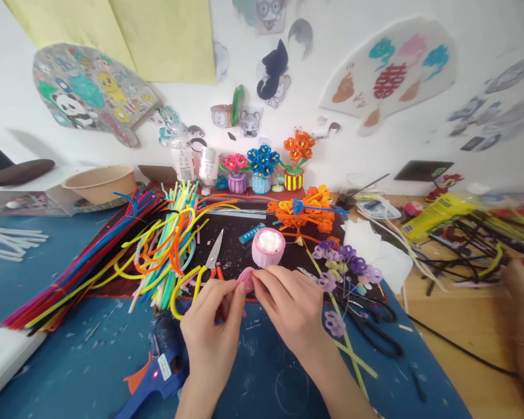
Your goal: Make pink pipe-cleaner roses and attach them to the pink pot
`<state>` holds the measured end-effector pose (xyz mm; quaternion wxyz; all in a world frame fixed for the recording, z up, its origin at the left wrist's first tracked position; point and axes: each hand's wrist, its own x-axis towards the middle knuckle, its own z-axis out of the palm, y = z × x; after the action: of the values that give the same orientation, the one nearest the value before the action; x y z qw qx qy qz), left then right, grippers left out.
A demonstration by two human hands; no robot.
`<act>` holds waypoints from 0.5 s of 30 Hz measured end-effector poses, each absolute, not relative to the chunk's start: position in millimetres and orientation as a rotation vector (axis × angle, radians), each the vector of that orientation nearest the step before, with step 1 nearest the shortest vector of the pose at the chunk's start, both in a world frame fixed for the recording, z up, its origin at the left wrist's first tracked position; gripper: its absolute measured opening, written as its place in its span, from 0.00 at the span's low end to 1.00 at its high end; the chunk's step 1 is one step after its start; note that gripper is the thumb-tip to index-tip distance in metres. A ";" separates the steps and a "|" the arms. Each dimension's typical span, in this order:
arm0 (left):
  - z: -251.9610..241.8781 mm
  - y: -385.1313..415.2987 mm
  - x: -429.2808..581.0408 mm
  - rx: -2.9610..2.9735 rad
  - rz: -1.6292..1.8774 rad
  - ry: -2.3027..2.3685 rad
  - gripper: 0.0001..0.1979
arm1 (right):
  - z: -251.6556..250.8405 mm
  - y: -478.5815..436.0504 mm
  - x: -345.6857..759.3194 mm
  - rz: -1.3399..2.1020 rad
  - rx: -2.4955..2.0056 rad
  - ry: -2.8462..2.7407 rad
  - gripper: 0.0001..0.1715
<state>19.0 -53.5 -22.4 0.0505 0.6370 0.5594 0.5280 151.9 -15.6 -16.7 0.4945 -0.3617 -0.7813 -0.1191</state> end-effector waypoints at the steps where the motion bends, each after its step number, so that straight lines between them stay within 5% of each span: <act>1: -22.3 -53.4 19.3 1.954 1.608 1.706 0.06 | -16.6 -15.8 151.4 -0.307 -0.876 -1.898 0.05; 15: -22.1 -56.0 24.2 2.058 1.701 1.896 0.08 | -22.2 -18.7 146.7 -0.431 -0.833 -1.903 0.09</act>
<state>24.2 -56.0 -22.1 -0.0665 0.6270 0.5778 0.5182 146.7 -18.7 -22.2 0.4882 -0.3427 -0.7828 -0.1772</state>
